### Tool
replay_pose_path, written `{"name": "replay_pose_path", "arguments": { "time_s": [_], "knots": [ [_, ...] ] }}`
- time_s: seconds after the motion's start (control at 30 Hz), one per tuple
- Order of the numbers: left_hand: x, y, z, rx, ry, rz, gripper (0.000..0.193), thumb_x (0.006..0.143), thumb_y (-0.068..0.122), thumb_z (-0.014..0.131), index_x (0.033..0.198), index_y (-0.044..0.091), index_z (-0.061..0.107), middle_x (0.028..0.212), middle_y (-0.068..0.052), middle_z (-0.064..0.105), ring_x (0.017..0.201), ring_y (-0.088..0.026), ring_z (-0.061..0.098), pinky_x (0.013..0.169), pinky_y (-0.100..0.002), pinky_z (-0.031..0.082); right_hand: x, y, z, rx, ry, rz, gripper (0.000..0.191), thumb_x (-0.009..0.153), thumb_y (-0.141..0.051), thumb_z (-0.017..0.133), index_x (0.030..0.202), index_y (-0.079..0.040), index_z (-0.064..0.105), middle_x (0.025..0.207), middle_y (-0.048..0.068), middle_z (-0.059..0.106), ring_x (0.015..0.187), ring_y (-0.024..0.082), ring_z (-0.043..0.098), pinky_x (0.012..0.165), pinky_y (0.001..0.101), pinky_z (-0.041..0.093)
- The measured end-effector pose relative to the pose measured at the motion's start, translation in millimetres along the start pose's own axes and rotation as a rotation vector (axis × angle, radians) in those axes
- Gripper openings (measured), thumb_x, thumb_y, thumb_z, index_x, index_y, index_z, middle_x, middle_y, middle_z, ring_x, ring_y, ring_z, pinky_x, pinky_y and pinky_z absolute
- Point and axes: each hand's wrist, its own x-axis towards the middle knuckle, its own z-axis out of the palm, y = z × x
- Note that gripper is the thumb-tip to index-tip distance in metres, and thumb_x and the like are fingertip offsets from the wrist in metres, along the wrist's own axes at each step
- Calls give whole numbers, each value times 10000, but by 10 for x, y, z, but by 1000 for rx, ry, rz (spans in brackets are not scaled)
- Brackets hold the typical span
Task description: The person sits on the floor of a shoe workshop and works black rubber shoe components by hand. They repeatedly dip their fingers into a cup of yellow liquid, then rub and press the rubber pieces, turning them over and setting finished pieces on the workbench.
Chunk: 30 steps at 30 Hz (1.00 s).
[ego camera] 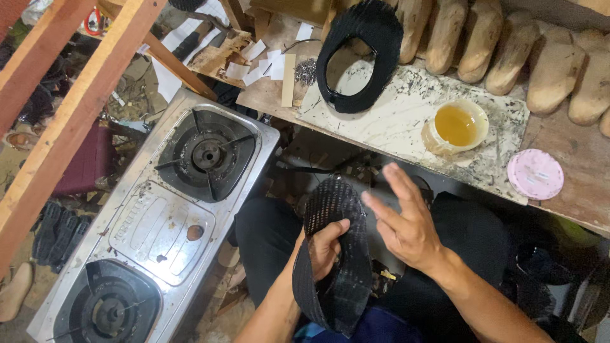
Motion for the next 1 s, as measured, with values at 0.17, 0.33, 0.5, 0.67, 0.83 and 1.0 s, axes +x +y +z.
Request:
{"name": "replay_pose_path", "arguments": {
  "time_s": [0.17,0.33,0.5,0.67,0.83,1.0],
  "knots": [
    [-36,77,49,100,8,46,197,896,116,717,736,61,616,584,5,527,462,-108,465,416,-278,344,53,-10,-62,78,-89,120,519,769,107,639,1249,-83,693,1590,236,415,1466,406,440,1158,468,418],
    [-94,231,192,45,114,32,143,891,177,696,814,79,626,572,-2,506,433,-126,436,368,-286,302,-5,-260,-32,581,-97,331,561,841,-16,711,1373,44,545,1470,204,482,1003,218,680,880,327,597],
    [-145,238,264,131,4,-31,154,866,157,685,983,61,717,859,-16,704,726,-117,651,645,-281,533,7,-144,-161,418,-154,443,550,830,-90,719,1356,2,584,1348,148,575,834,173,719,777,319,611],
    [-114,154,106,271,145,-117,156,866,217,711,874,66,673,675,-34,569,559,-154,519,483,-327,417,295,670,-590,-258,90,210,393,905,-243,789,1235,-46,703,1409,188,590,1288,377,600,1089,465,494],
    [-12,61,-55,228,45,32,243,880,223,738,751,86,584,591,8,464,487,-130,418,421,-307,307,420,1217,-798,-702,-6,121,534,689,-410,875,1092,-68,796,1471,269,554,1308,469,516,1003,511,420],
    [61,139,-175,193,63,41,198,862,183,737,751,104,594,605,23,481,503,-105,425,441,-301,313,212,1222,-752,-364,98,259,244,948,-244,841,945,-21,740,1469,180,596,1348,354,515,1194,422,426]
  ]
}}
